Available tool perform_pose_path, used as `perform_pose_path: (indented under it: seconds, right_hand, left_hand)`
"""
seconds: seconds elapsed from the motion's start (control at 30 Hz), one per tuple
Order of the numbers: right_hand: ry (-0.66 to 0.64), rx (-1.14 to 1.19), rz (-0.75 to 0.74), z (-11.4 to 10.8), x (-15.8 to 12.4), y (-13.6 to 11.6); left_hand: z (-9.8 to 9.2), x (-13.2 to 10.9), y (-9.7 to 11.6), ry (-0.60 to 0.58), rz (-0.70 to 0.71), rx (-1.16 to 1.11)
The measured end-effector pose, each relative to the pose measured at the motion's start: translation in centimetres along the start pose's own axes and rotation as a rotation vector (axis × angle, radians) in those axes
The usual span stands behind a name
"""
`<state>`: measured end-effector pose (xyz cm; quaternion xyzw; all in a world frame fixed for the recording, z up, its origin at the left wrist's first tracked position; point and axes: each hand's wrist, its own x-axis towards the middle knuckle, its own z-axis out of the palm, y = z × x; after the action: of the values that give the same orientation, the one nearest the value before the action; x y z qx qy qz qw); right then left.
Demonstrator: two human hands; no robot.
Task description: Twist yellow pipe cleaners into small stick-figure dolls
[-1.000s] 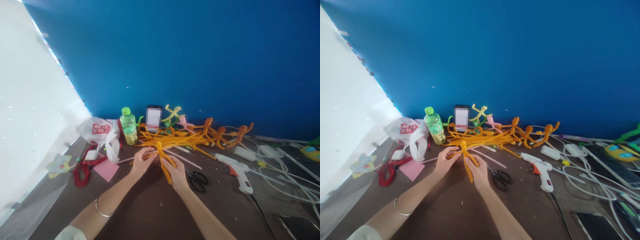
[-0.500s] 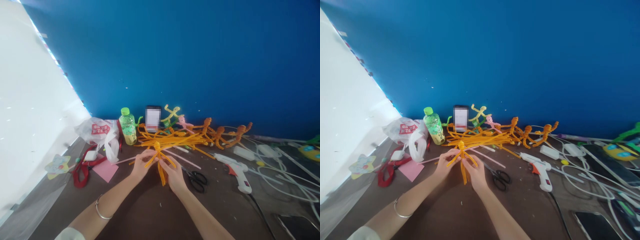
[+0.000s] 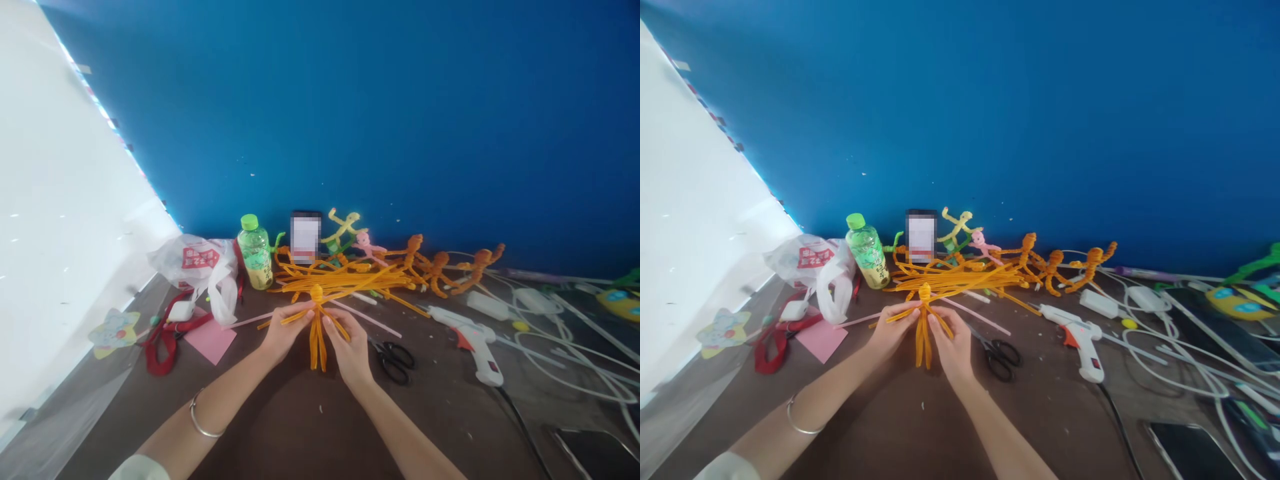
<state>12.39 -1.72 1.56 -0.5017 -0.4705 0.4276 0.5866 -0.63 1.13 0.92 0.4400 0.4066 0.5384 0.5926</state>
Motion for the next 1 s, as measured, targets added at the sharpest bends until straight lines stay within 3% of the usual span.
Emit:
perform_pose_path:
  seconds: [0.33, 0.6, 0.73, 0.87, 1.0]
  right_hand:
    - [0.012, 0.016, 0.032, -0.6, 0.5, 0.8]
    - [0.0, -0.033, -0.009, -0.8, 0.8, 0.4]
    - [0.01, -0.056, -0.017, -0.7, 0.7, 0.1]
    - [0.01, -0.129, -0.061, -0.7, 0.5, -0.2]
    - [0.029, -0.216, -0.16, -0.7, 0.5, -0.1]
  left_hand:
    - [-0.3, 0.5, -0.2, -0.124, -0.136, -0.292]
    - [-0.4, 0.6, 0.8, -0.215, -0.189, -0.317]
    - [-0.3, 0.4, 0.8, -0.191, -0.23, -0.38]
    - [0.0, 0.3, 0.7, -0.111, -0.363, -0.407]
    - [0.0, 0.2, 0.8, -0.179, -0.402, -0.484]
